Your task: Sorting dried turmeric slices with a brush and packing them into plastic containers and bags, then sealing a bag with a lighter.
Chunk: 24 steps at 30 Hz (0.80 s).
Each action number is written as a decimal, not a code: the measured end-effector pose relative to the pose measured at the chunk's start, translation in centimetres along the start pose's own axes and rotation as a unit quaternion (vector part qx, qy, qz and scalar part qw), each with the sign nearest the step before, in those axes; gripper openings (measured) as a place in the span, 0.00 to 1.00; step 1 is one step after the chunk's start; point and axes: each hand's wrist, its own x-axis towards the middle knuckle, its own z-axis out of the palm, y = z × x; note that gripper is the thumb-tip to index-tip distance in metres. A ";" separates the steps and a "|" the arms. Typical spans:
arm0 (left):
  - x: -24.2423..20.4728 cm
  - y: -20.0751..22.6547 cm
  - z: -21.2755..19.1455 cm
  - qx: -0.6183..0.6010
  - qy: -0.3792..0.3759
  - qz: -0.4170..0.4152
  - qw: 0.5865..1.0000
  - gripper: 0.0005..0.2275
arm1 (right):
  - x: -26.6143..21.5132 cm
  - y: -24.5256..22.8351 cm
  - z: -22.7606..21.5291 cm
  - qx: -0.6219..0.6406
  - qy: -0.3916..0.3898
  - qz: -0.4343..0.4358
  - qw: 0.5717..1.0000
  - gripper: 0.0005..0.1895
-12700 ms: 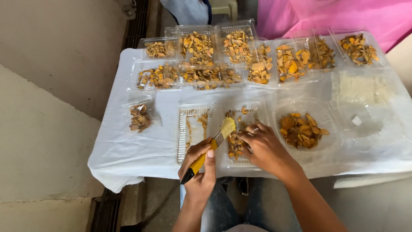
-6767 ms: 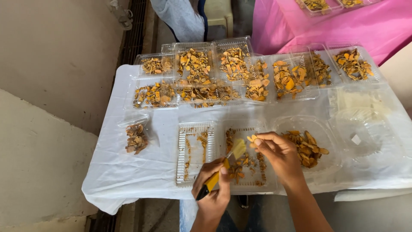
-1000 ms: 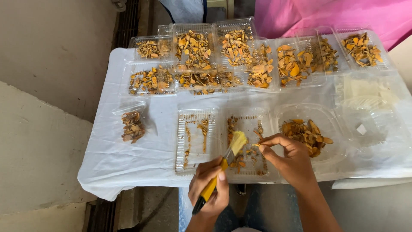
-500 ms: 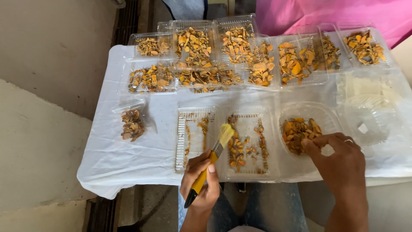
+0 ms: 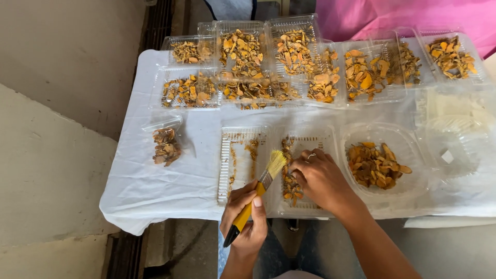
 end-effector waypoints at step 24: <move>0.1 4.1 3.5 0.003 0.034 -0.136 0.990 0.15 | -4.2 -1.7 -6.5 0.433 0.143 0.304 0.836 0.10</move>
